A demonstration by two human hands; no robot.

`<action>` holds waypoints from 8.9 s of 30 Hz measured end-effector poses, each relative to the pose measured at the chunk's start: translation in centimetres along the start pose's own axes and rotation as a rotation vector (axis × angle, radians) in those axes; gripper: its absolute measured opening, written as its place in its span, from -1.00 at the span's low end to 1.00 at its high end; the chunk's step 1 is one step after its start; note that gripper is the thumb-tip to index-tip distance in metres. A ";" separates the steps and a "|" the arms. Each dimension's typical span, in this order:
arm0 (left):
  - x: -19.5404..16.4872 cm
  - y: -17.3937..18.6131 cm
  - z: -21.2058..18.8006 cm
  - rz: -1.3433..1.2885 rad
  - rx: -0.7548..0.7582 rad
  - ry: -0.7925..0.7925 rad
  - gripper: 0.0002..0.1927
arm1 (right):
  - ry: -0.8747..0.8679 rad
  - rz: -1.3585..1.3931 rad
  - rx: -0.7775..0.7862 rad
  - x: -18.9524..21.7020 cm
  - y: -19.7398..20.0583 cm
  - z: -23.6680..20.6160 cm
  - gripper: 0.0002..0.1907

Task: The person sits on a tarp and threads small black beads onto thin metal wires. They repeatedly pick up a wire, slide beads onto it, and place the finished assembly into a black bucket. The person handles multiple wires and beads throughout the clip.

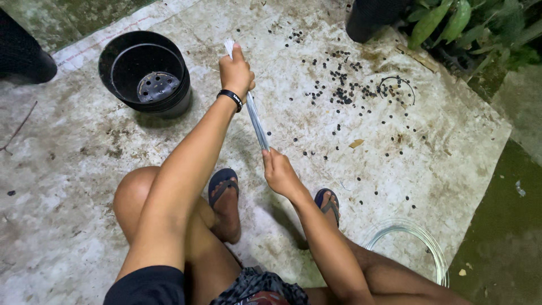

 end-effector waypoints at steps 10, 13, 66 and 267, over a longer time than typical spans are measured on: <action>0.5 -0.3 -0.5 -0.154 0.168 0.067 -0.53 | -0.270 0.700 0.210 -2.3 -1.2 -0.2 -0.55; 0.2 -0.8 -0.4 -0.227 0.171 0.038 -0.52 | -0.332 0.854 0.237 -2.0 -0.8 -0.1 -0.56; 3.8 1.2 -4.1 -0.028 0.232 0.199 -0.71 | -0.174 -0.110 -0.074 -2.0 -2.2 0.4 -0.76; -20.1 51.7 -58.1 0.378 -1.032 0.706 -0.57 | 1.372 -0.374 1.629 56.4 -56.5 -1.9 -0.56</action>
Point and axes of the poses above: each hand's wrist, its own z-axis towards the middle knuckle, its own y-axis out of the back of the hand, x = y × z, the point moved 2 cm from there along z, towards the middle knuckle, and after that the axes turned 2 degrees about -y, right-handed, at the moved point
